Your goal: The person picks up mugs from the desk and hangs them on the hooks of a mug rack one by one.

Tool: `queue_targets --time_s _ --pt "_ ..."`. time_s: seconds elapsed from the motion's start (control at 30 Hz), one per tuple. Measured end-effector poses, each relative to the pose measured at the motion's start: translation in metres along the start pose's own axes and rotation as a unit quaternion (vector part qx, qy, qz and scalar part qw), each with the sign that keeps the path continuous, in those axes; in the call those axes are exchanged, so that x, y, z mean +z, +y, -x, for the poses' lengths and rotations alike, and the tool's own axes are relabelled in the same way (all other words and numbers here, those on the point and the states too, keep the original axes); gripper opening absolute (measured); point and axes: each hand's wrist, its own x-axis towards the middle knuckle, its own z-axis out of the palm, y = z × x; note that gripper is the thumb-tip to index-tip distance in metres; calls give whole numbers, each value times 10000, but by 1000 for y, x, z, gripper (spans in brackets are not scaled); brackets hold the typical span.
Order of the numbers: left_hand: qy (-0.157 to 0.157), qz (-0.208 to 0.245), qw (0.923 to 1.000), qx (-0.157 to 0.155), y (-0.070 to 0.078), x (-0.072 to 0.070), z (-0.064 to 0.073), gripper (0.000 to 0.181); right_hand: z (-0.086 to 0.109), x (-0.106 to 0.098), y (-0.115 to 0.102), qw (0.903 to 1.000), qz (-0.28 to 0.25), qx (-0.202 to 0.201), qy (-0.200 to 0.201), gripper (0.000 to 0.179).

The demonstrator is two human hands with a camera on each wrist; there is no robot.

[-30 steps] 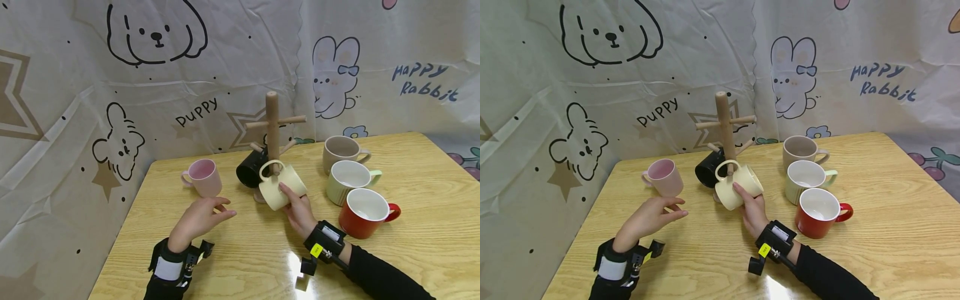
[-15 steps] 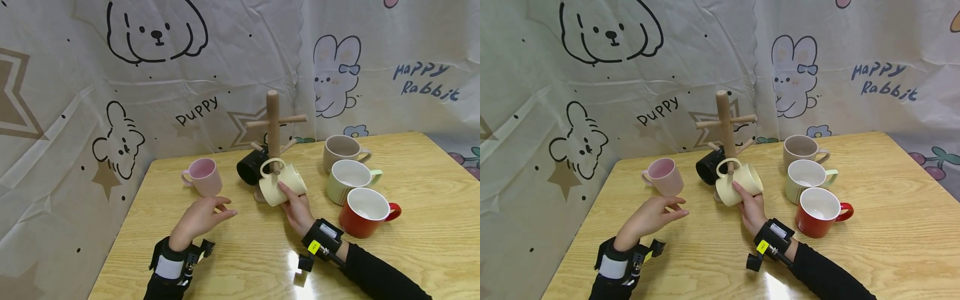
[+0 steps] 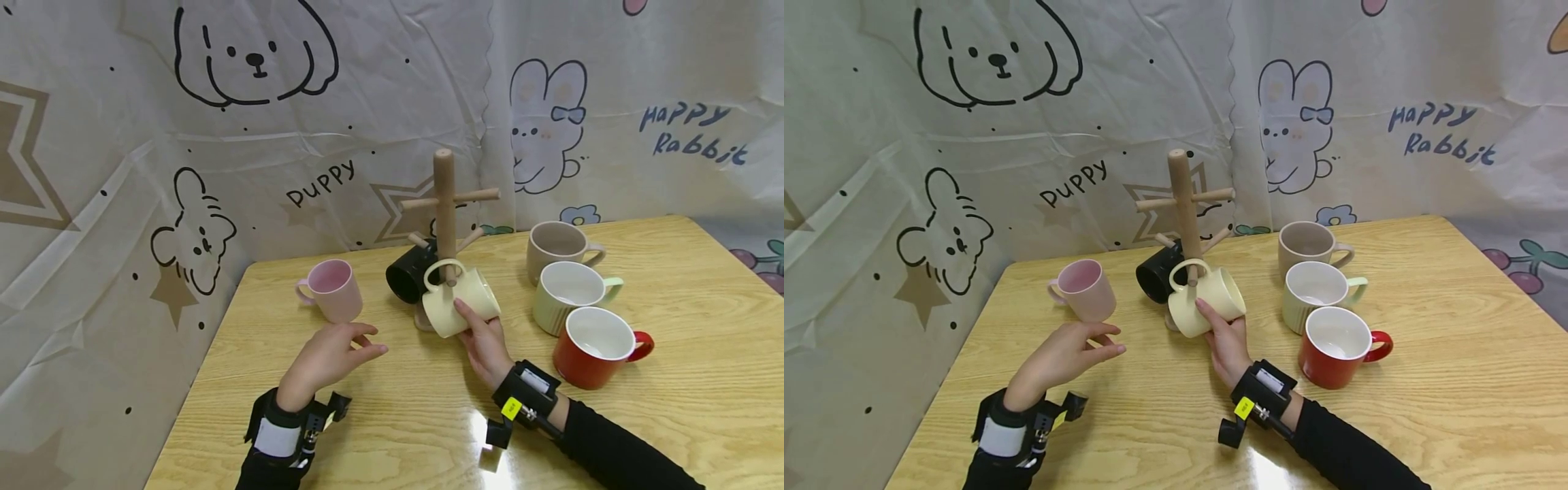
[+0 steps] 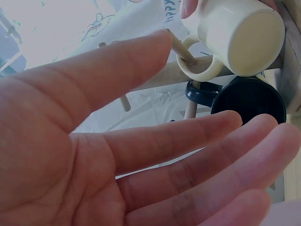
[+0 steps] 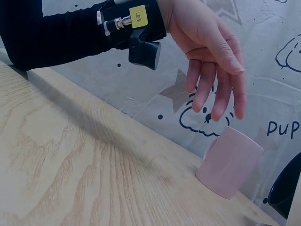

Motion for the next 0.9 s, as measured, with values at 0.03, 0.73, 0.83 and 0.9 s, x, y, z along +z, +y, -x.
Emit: queue_targets --time_s 0.03,0.73,0.83,0.9 --pt "4 -1 10000 20 0 0 0 40 0 0 0 10000 60 -68 3 51" --pt "-21 -73 10000 25 0 -4 2 42 -7 -8 -63 9856 432 -1381 876 75" --pt "-26 -85 10000 39 0 -5 2 44 -5 -5 -73 9865 239 -1416 793 72" --pt "-35 -96 9999 33 0 -6 2 44 -3 -2 -82 9858 140 -1502 741 69"
